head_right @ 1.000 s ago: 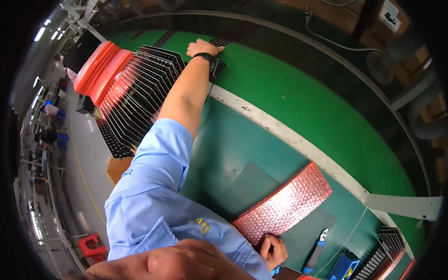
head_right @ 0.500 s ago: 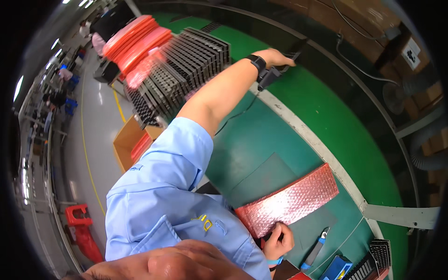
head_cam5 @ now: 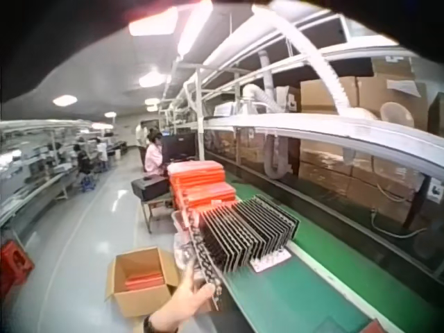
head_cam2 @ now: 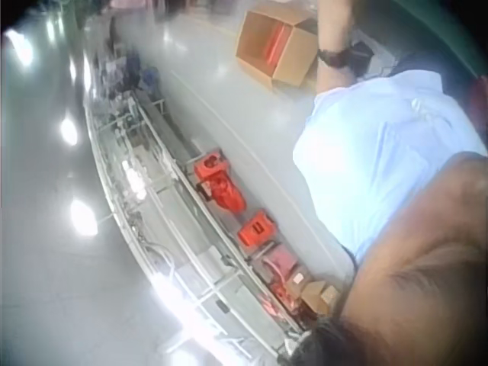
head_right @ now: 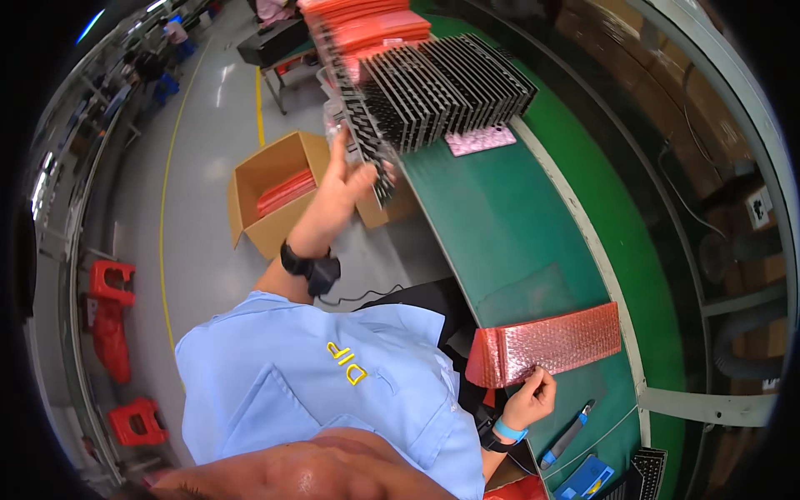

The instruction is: The recorder is wrapping electronic components in red bubble wrap and organizing them.

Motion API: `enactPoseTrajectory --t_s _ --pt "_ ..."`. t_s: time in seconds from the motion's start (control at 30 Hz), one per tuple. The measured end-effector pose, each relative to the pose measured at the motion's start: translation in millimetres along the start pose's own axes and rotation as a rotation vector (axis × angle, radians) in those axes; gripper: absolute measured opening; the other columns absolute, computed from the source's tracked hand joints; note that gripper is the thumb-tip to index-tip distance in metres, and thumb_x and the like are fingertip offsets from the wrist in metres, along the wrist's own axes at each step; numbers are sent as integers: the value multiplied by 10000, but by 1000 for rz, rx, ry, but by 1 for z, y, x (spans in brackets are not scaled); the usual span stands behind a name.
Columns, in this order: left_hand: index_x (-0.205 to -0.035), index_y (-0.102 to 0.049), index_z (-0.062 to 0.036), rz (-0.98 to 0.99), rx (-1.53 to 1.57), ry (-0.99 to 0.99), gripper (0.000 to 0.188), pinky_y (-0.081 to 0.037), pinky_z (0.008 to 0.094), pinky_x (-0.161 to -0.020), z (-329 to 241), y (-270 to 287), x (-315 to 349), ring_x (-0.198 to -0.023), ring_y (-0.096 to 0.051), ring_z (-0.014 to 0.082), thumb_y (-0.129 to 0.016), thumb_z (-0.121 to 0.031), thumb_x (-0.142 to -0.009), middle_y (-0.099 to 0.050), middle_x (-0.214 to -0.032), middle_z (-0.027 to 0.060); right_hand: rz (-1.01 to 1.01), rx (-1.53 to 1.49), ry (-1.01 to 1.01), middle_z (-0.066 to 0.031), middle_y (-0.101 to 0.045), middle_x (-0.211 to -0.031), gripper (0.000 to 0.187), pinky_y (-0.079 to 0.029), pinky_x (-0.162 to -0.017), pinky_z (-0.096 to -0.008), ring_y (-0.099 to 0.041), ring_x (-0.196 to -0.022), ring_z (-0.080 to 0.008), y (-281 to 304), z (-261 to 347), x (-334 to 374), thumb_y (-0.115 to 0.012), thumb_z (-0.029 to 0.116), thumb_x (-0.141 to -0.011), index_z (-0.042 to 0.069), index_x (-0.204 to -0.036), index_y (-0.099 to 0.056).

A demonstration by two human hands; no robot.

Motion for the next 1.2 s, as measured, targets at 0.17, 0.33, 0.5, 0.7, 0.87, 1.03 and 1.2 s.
enactPoseTrajectory --t_s 0.17,0.33,0.5,0.7,0.87,1.03,1.2 --pt "-1520 -86 -175 -286 -65 284 876 -550 343 -744 44 95 -32 -896 -635 217 -650 -427 -899 -588 -1183 169 -40 42 32 4 -547 -690 181 -362 -556 -220 -453 -628 -65 2 -2 -1 -610 140 -948 -16 -859 -635" --pt "-1525 -116 -160 -310 -87 446 935 -575 370 -701 86 88 -57 -851 -663 247 -627 -569 -858 -594 -1155 178 -64 88 50 5 -548 -687 186 -360 -549 -223 -450 -621 -64 0 -1 0 -617 149 -944 -14 -857 -636" --pt "-1508 -208 -127 -363 -337 395 954 -595 377 -628 115 94 -82 -774 -681 250 -621 -637 -816 -619 -1078 181 -57 97 33 5 -548 -685 188 -360 -544 -225 -449 -617 -63 2 -5 3 -620 150 -942 -15 -856 -636" --pt "-1429 -302 -6 -273 -375 482 926 -584 344 -542 122 82 -89 -611 -665 233 -587 -651 -829 -646 -925 194 -70 154 50 -7 -568 -702 193 -399 -565 -240 -478 -638 -81 6 -2 6 -621 154 -940 -22 -863 -642" --pt "-1351 -378 77 -305 -1086 -81 863 -517 426 -810 78 94 -91 -849 -673 406 -562 -610 -863 -646 -1066 267 -98 150 -18 -73 -562 -663 115 -443 -576 -271 -518 -625 -114 4 8 -1 -651 78 -879 -28 -836 -645" --pt "-1193 -542 -15 25 -614 -64 396 -493 258 -689 55 -14 -26 -771 -597 114 -696 -199 -877 -634 -849 46 -113 330 220 -108 -623 -763 87 -476 -609 -308 -601 -671 -214 20 56 -13 -683 69 -835 -10 -824 -648" --pt "-944 -685 -55 794 -558 -225 178 -484 236 -625 75 -181 79 -687 -606 120 -760 -130 -801 -645 -791 42 172 522 125 -118 -639 -860 134 -489 -686 -350 -612 -786 -259 32 67 -80 -712 135 -802 21 -845 -658"
Point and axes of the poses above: each hand's wrist, its own x-axis away from the middle knuckle, its own y-axis out of the back of the hand, z = x × y, the point moved 7 cm from there along -x, towards the middle knuckle
